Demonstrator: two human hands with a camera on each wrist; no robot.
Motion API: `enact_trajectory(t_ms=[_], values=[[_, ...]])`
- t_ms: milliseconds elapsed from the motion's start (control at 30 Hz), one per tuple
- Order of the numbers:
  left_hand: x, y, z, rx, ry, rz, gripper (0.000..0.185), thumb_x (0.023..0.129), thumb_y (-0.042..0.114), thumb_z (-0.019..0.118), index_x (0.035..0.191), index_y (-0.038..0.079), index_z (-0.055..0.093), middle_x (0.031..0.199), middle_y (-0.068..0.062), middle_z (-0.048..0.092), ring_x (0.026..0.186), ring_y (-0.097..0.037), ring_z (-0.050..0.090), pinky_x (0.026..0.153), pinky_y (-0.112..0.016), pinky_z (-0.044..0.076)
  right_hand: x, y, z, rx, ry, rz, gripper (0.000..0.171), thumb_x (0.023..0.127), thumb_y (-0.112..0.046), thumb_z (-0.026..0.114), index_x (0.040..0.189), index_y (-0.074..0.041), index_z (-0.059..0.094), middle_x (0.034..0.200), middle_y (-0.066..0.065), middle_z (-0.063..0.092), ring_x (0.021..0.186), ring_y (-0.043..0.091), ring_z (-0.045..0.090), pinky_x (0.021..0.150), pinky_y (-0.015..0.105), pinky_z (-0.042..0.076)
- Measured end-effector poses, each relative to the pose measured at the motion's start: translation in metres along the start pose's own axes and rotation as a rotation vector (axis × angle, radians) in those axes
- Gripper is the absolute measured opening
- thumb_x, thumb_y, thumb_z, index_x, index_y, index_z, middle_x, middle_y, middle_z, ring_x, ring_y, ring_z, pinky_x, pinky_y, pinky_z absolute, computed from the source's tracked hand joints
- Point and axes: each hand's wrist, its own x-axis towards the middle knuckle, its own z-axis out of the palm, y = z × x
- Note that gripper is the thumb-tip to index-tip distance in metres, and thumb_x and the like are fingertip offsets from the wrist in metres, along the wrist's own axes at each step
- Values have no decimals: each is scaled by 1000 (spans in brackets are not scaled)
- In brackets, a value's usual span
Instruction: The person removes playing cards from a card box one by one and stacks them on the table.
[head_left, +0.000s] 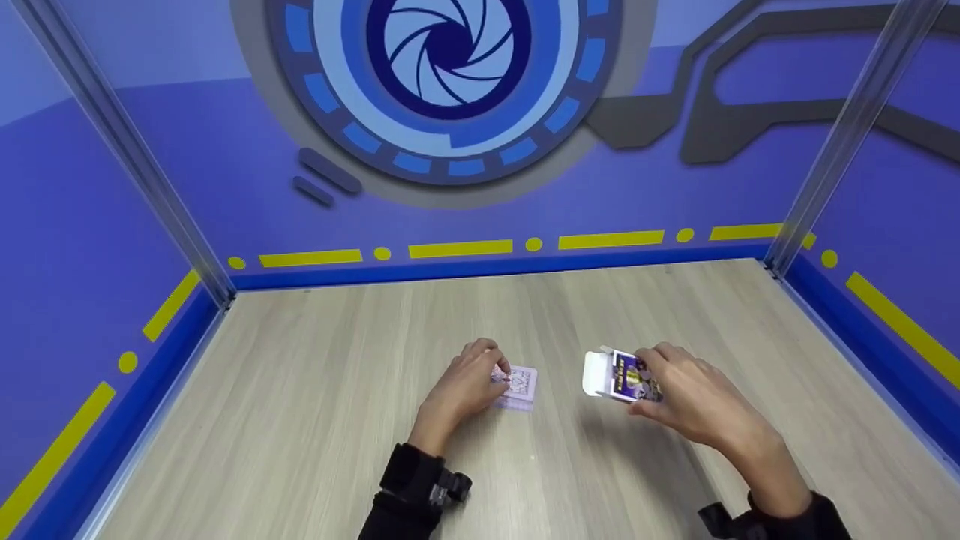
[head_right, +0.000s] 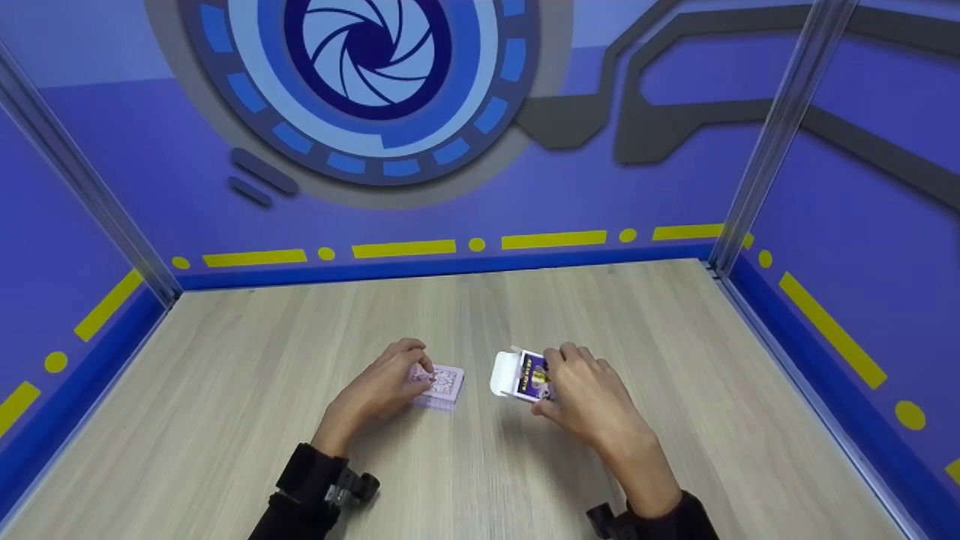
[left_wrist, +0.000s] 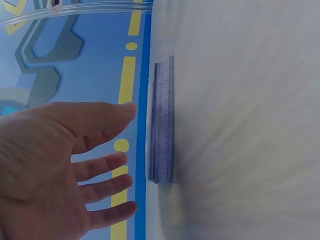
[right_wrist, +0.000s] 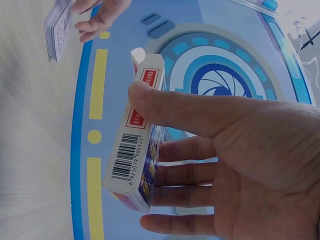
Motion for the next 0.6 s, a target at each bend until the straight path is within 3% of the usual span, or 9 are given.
enact_trajectory(t_ms=[267, 367, 500, 600], values=[[2, 19, -11, -46, 151, 24, 12, 97, 14, 71, 109, 12, 73, 126, -5, 66, 125, -23, 58, 104, -43, 48, 1, 0, 0, 18, -4, 22, 67, 76, -32, 93, 123, 4, 63, 107, 12, 64, 86, 19, 57, 70, 41, 52], [0, 29, -16, -77, 206, 52, 9, 98, 16, 71, 106, 13, 74, 114, -2, 69, 113, -19, 63, 96, -39, 52, 1, -1, -1, 37, -8, 38, 66, 76, -29, 93, 124, 5, 62, 108, 13, 63, 87, 19, 57, 70, 41, 52], [-5, 46, -22, -184, 298, 97, 6, 100, 18, 69, 102, 13, 73, 95, 3, 68, 89, -12, 63, 80, -30, 54, 1, -2, -2, 54, 3, 42, 64, 77, -25, 93, 124, 5, 62, 108, 14, 63, 86, 19, 56, 69, 40, 52], [-10, 62, -24, -302, 355, 144, 5, 100, 12, 68, 101, 10, 72, 91, 3, 66, 82, -9, 60, 74, -25, 53, 1, -4, -3, 57, 25, 36, 64, 76, -24, 94, 124, 5, 62, 109, 14, 63, 88, 20, 57, 70, 40, 53]])
